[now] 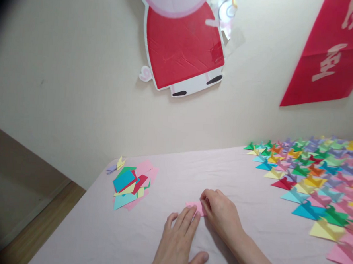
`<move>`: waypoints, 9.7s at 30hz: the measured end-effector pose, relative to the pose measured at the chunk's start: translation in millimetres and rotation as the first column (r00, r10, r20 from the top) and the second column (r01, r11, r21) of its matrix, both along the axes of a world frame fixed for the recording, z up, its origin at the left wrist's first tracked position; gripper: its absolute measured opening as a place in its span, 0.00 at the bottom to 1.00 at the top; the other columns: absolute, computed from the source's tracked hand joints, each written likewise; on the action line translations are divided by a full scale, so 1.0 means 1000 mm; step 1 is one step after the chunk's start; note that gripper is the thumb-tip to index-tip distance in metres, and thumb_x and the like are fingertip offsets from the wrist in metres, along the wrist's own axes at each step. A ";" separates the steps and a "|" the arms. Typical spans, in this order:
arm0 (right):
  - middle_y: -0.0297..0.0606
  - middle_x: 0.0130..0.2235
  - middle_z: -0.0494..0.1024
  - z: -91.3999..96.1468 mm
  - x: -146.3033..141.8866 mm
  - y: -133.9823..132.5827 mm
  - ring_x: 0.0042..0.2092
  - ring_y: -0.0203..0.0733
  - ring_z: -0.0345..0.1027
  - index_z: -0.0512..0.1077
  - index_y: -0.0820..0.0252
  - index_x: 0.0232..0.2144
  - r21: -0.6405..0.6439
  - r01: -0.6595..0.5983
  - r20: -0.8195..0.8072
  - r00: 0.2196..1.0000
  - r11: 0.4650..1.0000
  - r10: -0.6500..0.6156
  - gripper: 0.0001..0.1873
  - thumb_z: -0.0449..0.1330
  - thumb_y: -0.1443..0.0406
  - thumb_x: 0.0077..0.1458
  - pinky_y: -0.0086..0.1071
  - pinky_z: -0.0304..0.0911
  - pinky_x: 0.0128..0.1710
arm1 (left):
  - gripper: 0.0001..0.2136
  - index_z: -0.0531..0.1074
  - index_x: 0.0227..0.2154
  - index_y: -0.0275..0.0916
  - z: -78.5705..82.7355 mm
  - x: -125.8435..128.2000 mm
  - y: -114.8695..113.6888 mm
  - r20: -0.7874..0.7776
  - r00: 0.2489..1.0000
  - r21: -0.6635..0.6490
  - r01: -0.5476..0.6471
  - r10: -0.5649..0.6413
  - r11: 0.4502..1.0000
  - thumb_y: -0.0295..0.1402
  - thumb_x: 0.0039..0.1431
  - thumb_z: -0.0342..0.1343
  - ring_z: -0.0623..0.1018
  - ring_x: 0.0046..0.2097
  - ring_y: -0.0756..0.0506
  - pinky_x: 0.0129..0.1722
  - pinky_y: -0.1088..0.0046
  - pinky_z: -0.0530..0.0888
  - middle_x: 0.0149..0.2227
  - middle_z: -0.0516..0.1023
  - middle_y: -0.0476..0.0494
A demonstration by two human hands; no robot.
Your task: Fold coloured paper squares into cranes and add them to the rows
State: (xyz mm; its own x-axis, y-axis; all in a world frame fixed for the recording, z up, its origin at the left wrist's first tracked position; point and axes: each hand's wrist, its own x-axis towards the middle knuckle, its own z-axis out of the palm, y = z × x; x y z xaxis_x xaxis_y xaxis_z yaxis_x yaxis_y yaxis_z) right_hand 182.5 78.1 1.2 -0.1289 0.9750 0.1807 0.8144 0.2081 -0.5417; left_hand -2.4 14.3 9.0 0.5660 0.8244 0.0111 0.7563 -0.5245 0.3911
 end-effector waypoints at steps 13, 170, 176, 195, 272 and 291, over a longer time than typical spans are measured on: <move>0.39 0.36 0.77 0.007 -0.007 -0.016 0.39 0.47 0.66 0.70 0.56 0.35 0.095 -0.051 0.018 0.999 0.994 0.050 0.05 0.55 0.66 0.56 0.37 0.58 0.39 | 0.35 0.56 0.66 0.39 0.010 0.001 0.002 0.034 0.999 0.013 -0.016 0.016 1.000 0.55 0.62 0.51 0.56 0.68 0.35 0.64 0.45 0.56 0.69 0.53 0.42; 0.39 0.42 0.77 -0.005 0.018 -0.005 0.46 0.47 0.67 0.74 0.56 0.36 -0.031 -0.098 -0.186 0.978 0.995 0.090 0.23 0.52 0.77 0.37 0.38 0.60 0.49 | 0.21 0.70 0.51 0.38 0.018 -0.002 -0.019 -0.030 0.978 0.209 -0.194 0.204 0.958 0.46 0.60 0.59 0.63 0.63 0.34 0.62 0.48 0.59 0.62 0.66 0.36; 0.40 0.44 0.78 -0.010 0.025 -0.004 0.48 0.47 0.68 0.74 0.55 0.40 -0.024 -0.124 -0.295 0.949 0.992 0.111 0.28 0.51 0.76 0.34 0.39 0.62 0.51 | 0.19 0.72 0.50 0.39 0.023 -0.016 -0.023 -0.058 0.966 0.215 -0.235 0.252 0.948 0.45 0.61 0.58 0.64 0.63 0.33 0.62 0.48 0.59 0.61 0.68 0.36; 0.43 0.42 0.81 -0.009 0.038 0.000 0.46 0.50 0.75 0.75 0.57 0.40 -0.019 -0.183 -0.588 0.797 0.983 0.137 0.24 0.52 0.69 0.38 0.44 0.69 0.48 | 0.18 0.70 0.47 0.42 -0.002 0.027 0.036 0.347 0.882 0.046 -0.356 0.319 0.933 0.29 0.51 0.62 0.67 0.59 0.40 0.58 0.59 0.62 0.56 0.70 0.43; 0.35 0.33 0.75 0.007 -0.002 -0.005 0.33 0.40 0.68 0.74 0.57 0.36 0.163 -0.097 -0.673 0.716 0.982 0.183 0.08 0.61 0.59 0.56 0.31 0.65 0.34 | 0.03 0.74 0.31 0.40 0.008 0.018 0.054 0.790 0.572 -0.074 -0.271 0.222 0.960 0.29 0.61 0.57 0.74 0.41 0.44 0.43 0.70 0.68 0.34 0.76 0.48; 0.37 0.33 0.78 0.011 -0.002 -0.006 0.31 0.40 0.70 0.74 0.57 0.38 0.107 -0.089 -0.667 0.732 0.990 0.138 0.13 0.62 0.57 0.54 0.32 0.67 0.33 | 0.06 0.74 0.29 0.40 0.000 0.016 0.061 0.801 0.491 -0.223 -0.289 0.344 0.931 0.34 0.61 0.56 0.73 0.38 0.45 0.39 0.71 0.68 0.32 0.74 0.48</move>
